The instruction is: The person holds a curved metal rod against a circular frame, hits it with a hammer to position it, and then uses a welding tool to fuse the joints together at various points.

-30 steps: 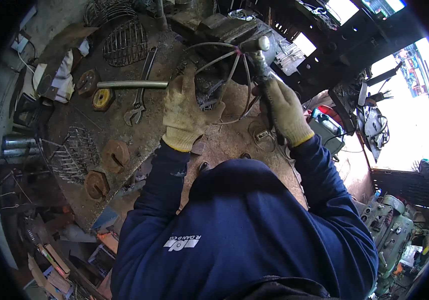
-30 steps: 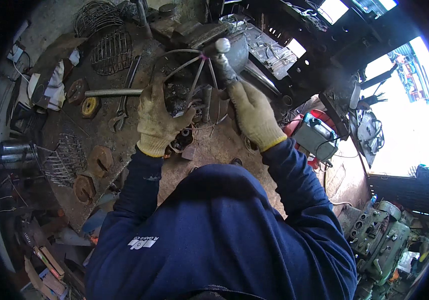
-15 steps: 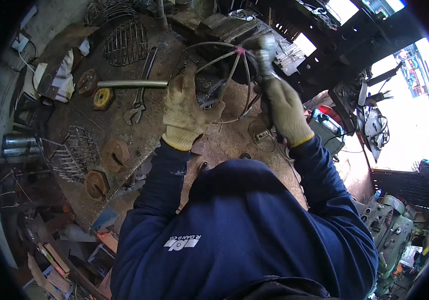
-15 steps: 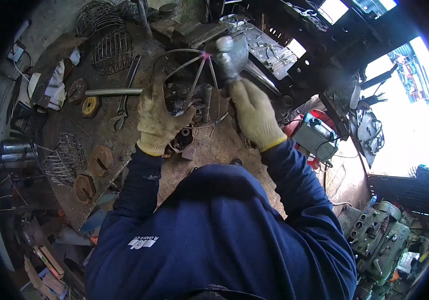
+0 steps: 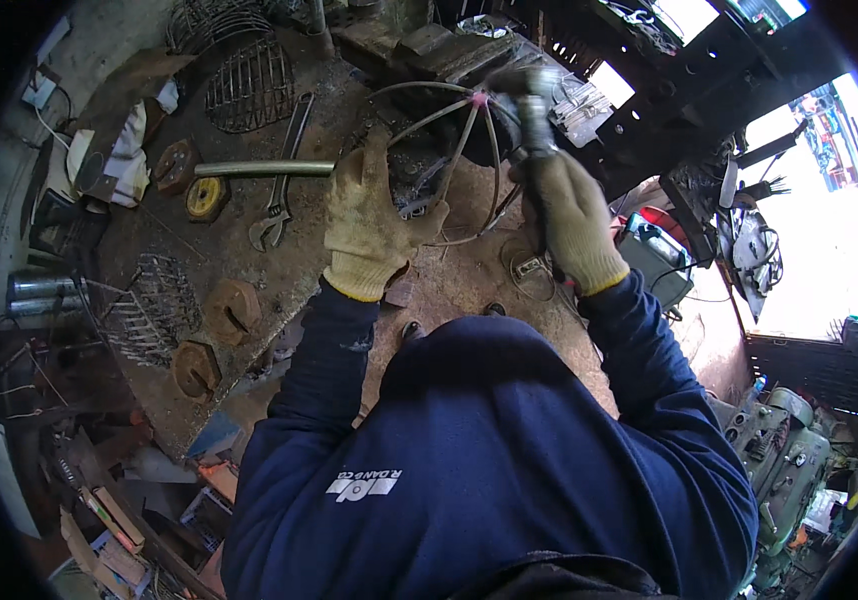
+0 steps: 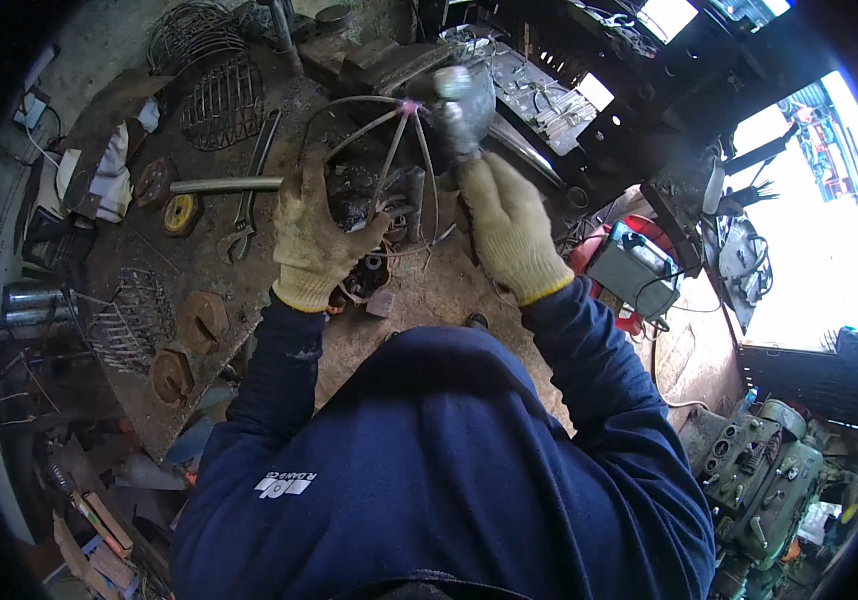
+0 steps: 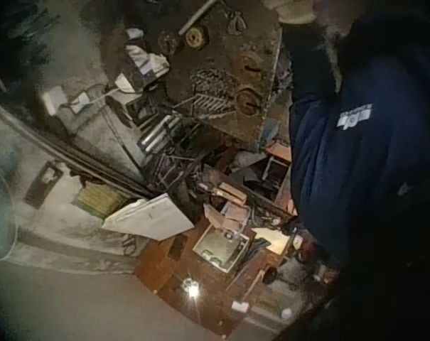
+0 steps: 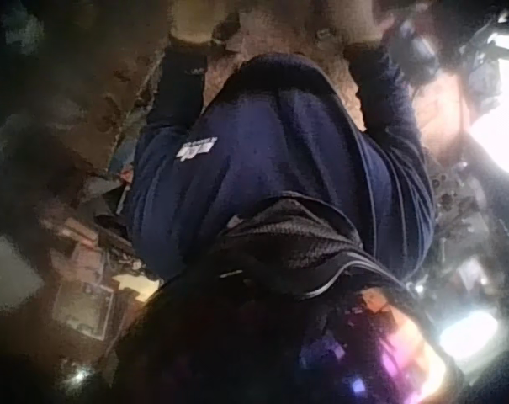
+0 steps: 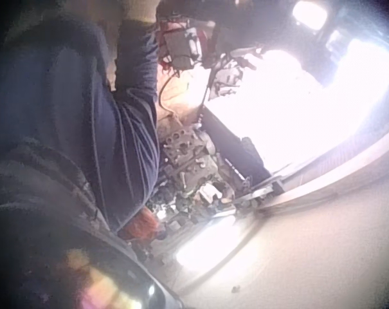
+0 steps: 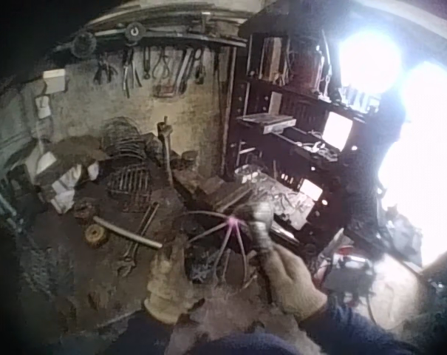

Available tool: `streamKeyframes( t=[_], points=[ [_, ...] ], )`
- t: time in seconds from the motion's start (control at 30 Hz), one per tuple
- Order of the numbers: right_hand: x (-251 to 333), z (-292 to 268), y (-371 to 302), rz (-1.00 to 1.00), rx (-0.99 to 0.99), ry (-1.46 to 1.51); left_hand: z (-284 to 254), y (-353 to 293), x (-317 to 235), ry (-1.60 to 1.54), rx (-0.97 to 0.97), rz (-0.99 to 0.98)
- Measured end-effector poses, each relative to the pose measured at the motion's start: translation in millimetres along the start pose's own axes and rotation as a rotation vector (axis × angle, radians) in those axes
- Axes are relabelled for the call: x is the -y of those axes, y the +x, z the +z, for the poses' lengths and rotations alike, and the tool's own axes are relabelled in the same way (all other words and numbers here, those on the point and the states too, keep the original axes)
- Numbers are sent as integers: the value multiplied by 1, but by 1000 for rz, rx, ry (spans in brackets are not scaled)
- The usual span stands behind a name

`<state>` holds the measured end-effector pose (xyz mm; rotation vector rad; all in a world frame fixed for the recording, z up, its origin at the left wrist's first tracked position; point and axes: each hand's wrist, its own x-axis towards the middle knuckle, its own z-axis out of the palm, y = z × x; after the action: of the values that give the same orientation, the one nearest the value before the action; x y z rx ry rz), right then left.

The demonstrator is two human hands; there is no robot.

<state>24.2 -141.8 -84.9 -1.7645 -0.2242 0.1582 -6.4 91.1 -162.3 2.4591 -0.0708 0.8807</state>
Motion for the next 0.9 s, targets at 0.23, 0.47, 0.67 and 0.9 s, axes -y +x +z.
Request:
streamKeyframes(
  t=[0.23, 0.47, 0.67, 0.9],
  points=[
    [2, -3, -2, 6, -7, 68, 0, -2, 4, 17, 22, 11],
    [-5, -10, -7, 16, 43, 94, 1, -1, 2, 14, 35, -13],
    [11, -5, -3, 163, 36, -30, -4, 1, 2, 30, 23, 24],
    [-7, -4, 5, -29, 15, -103, -3, 4, 1, -12, 62, -20]
  ],
)
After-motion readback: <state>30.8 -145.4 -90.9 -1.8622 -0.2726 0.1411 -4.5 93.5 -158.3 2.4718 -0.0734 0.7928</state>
